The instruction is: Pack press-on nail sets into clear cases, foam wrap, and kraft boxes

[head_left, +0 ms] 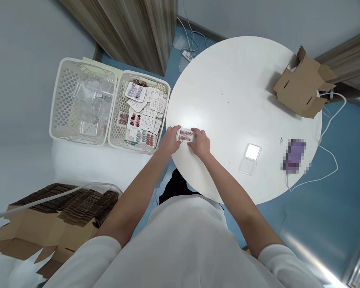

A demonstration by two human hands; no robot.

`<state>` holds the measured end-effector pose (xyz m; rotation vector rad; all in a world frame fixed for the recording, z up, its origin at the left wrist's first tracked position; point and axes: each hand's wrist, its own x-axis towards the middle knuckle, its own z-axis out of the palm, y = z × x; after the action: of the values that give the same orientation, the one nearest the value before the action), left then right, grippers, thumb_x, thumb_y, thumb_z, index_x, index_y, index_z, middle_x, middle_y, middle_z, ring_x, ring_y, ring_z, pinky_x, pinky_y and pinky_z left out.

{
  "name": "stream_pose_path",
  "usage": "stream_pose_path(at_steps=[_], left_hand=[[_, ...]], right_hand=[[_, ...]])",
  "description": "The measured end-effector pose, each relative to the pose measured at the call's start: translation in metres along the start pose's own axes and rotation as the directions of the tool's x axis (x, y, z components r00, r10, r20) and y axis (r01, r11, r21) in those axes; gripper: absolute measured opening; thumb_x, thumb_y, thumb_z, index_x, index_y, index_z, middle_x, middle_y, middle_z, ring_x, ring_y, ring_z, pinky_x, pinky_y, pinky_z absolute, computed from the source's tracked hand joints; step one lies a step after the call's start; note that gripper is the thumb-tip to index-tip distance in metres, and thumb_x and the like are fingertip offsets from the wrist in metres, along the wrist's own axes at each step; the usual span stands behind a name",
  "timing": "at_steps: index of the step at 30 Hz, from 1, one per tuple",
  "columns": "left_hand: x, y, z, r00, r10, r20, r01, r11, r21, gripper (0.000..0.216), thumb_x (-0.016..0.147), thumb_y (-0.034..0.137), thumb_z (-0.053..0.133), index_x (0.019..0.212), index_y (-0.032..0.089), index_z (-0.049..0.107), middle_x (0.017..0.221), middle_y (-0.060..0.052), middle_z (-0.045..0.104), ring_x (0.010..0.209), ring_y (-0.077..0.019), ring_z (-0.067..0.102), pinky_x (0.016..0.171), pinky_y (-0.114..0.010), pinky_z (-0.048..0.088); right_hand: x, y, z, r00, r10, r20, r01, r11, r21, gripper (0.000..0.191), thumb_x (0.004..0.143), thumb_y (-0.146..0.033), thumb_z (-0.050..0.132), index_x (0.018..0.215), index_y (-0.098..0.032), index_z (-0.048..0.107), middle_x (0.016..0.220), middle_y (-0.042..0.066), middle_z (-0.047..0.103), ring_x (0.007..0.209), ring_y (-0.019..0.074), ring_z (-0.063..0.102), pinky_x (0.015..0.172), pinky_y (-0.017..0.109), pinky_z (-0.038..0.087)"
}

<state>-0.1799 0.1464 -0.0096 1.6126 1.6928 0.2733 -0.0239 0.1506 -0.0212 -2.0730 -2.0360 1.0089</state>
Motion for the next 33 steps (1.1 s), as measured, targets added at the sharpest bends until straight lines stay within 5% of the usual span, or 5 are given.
stream_pose_path(at_steps=[10,16,20,26,33], left_hand=[[-0.014,0.001,0.013,0.993,0.092,-0.079,-0.094,0.995,-0.021,0.059,0.068,0.01,0.053,0.124,0.017,0.036,0.101,-0.008,0.048,0.093,-0.0223,0.049,0.076,-0.035,0.044],[-0.041,0.029,0.028,0.975,0.209,-0.075,-0.213,0.975,-0.058,0.063,0.069,0.014,0.055,0.127,0.019,0.032,0.1,-0.007,0.048,0.09,-0.0196,0.05,0.079,-0.035,0.044],[-0.062,0.068,0.058,0.952,0.303,-0.035,-0.305,0.95,-0.063,0.063,0.071,0.016,0.056,0.128,0.02,0.031,0.098,-0.006,0.049,0.09,-0.019,0.05,0.078,-0.034,0.044],[-0.07,0.129,0.12,0.905,0.406,0.122,-0.401,0.914,-0.064,0.058,0.074,0.022,0.055,0.127,0.022,0.033,0.097,-0.006,0.051,0.091,-0.0201,0.05,0.078,-0.037,0.045],[-0.054,0.181,0.173,0.857,0.446,0.259,-0.461,0.887,-0.002,0.066,0.068,0.025,0.063,0.127,0.021,0.033,0.107,-0.008,0.048,0.095,-0.0222,0.049,0.08,-0.038,0.044]], right_hand=[[-0.02,0.018,0.01,0.981,-0.184,-0.068,0.196,0.945,0.263,0.058,0.073,-0.016,0.053,0.126,-0.023,0.031,0.105,0.006,0.052,0.088,0.0184,0.053,0.087,0.041,0.037],[-0.049,0.051,-0.019,0.962,-0.266,-0.064,0.269,0.881,0.389,0.067,0.072,-0.017,0.056,0.131,-0.027,0.027,0.106,0.006,0.048,0.09,0.0189,0.051,0.081,0.037,0.045],[-0.09,0.093,-0.046,0.975,-0.212,-0.073,0.223,0.883,0.413,0.066,0.074,-0.018,0.054,0.132,-0.03,0.025,0.106,0.005,0.048,0.076,0.0153,0.054,0.076,0.037,0.048],[-0.146,0.178,-0.074,0.985,-0.113,-0.131,0.158,0.897,0.413,0.064,0.075,-0.021,0.054,0.132,-0.03,0.025,0.101,0.004,0.05,0.081,0.0174,0.054,0.076,0.039,0.048],[-0.155,0.256,-0.098,0.988,-0.063,-0.143,0.118,0.902,0.415,0.065,0.07,-0.027,0.061,0.128,-0.027,0.032,0.1,0.005,0.052,0.092,0.0211,0.051,0.082,0.04,0.045]])
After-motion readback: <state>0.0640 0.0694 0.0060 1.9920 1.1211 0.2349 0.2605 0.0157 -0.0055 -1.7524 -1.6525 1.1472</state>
